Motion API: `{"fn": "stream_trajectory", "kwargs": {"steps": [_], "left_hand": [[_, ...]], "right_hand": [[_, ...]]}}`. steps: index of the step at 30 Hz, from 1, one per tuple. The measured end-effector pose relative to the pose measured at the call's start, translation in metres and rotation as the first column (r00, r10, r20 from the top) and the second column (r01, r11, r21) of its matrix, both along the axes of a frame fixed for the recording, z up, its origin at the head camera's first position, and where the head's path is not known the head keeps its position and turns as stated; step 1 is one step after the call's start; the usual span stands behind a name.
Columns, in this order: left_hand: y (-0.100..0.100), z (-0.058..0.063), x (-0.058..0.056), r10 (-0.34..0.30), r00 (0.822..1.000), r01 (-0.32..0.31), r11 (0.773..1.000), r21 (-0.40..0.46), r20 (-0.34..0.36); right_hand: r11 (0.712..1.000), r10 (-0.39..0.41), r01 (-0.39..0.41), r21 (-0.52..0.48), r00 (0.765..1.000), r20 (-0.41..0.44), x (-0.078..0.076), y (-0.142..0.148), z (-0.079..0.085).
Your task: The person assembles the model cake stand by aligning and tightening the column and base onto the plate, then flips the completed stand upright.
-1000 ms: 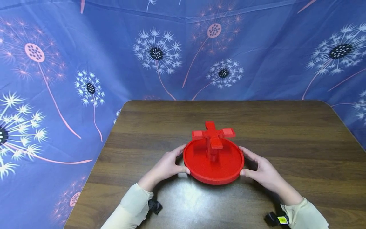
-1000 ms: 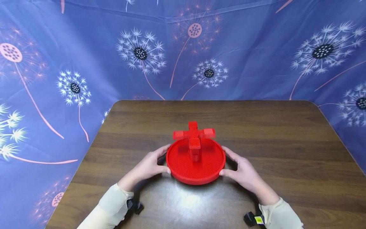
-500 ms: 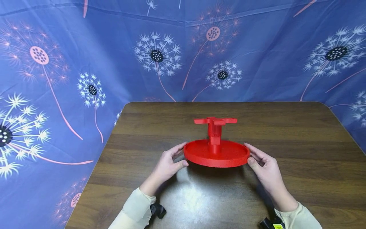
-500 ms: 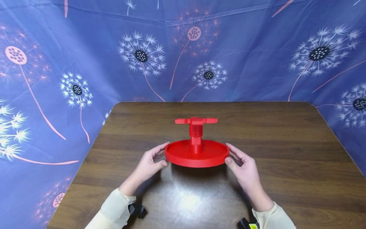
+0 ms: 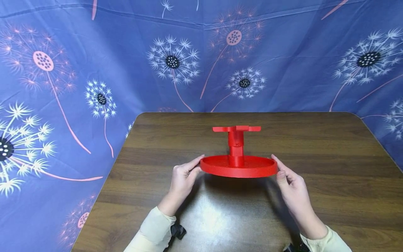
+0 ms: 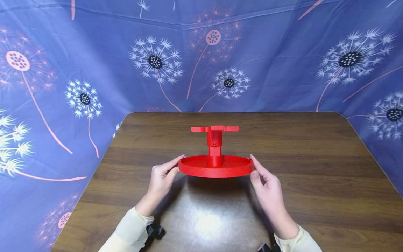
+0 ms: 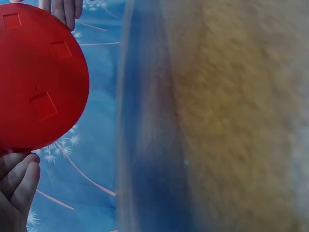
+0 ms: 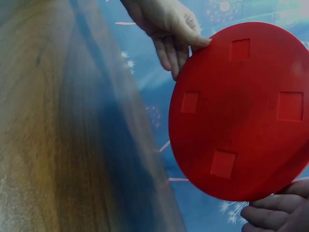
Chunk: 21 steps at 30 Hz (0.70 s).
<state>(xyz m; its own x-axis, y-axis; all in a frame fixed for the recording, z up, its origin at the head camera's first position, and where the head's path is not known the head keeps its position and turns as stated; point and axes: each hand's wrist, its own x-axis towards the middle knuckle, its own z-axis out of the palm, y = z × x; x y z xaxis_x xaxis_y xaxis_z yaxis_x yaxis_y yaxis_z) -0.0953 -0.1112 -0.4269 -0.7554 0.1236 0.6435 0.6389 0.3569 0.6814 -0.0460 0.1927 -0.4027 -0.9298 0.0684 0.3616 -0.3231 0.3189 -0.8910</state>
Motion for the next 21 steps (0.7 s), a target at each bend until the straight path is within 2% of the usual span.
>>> {"fn": "stream_trajectory", "kwargs": {"steps": [6,8,10,14,18,21], "left_hand": [[0.001,0.002,0.001,0.054,0.999,-0.054,0.998,0.038,-0.006],[0.001,0.001,0.001,0.075,0.997,-0.074,0.996,0.041,-0.008],[0.001,0.001,0.002,0.092,0.996,-0.092,0.995,0.041,-0.008],[-0.001,-0.001,0.003,0.122,0.992,-0.122,0.992,0.000,-0.026],[-0.001,0.001,0.005,0.132,0.991,-0.134,0.989,-0.061,-0.031],[0.000,0.003,0.005,0.138,0.990,-0.138,0.989,-0.060,-0.005]], "right_hand": [[0.999,0.042,-0.042,0.000,0.991,-0.129,-0.004,0.000,-0.010],[1.000,0.012,-0.011,0.003,0.987,-0.160,-0.005,-0.001,-0.012],[0.998,-0.051,0.057,0.029,0.981,-0.188,-0.006,-0.003,-0.014],[0.988,-0.150,0.153,-0.003,0.963,-0.223,-0.008,-0.004,-0.017],[0.982,-0.185,0.175,-0.065,0.964,-0.191,-0.008,-0.004,-0.015],[0.980,-0.186,0.175,-0.094,0.974,-0.129,-0.007,-0.004,-0.011]]}}
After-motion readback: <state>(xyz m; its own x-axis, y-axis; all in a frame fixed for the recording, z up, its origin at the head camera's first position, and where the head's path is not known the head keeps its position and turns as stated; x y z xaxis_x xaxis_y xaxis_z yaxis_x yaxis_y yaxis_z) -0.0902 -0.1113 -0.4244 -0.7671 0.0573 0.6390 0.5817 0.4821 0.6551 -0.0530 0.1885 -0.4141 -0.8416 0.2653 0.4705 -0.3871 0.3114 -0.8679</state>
